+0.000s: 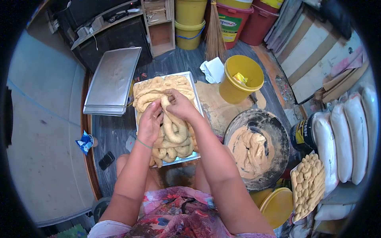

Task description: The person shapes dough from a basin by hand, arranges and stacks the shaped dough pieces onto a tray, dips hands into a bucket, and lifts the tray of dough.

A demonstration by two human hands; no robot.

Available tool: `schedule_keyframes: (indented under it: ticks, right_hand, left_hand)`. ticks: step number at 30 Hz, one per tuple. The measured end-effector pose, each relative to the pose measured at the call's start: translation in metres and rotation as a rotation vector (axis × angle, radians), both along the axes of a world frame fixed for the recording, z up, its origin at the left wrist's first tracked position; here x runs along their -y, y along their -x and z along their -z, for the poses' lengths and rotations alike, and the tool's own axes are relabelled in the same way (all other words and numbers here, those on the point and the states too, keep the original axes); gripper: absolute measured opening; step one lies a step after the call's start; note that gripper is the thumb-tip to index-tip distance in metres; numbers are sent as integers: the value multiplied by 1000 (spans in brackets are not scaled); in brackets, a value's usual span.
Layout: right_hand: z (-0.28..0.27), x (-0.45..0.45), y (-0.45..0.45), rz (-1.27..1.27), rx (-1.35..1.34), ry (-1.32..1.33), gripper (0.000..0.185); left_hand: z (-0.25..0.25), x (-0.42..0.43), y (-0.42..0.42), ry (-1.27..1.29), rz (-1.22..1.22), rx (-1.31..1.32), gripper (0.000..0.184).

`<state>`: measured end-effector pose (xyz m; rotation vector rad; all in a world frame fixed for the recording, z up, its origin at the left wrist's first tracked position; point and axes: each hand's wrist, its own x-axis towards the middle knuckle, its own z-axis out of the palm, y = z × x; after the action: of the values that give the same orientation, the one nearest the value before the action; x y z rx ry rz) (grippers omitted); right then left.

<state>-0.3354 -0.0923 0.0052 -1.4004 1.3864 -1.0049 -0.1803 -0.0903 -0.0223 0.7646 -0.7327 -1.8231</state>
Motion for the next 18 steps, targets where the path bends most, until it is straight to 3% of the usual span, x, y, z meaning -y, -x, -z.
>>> schedule_keyframes:
  ticks: [4, 5, 8, 11, 14, 18]
  right_hand:
    - [11, 6, 2, 253, -67, -95, 66]
    - [23, 13, 7, 283, 27, -141, 74]
    - [11, 15, 2, 345, 76, -236, 61]
    - [40, 19, -1, 214, -129, 203, 53]
    - [35, 23, -8, 235, -87, 513, 43]
    - [48, 35, -11, 254, -317, 579, 35]
  left_hand:
    - [-9, -5, 3, 5, -7, 82, 42]
    - [-12, -6, 4, 14, -2, 113, 41]
    - [-12, -7, 4, 71, 42, 130, 42]
    - [-7, -6, 4, 66, 26, 122, 45]
    - [-7, -7, 5, 24, -24, 72, 44]
    - [-1, -7, 6, 41, -39, 43, 50]
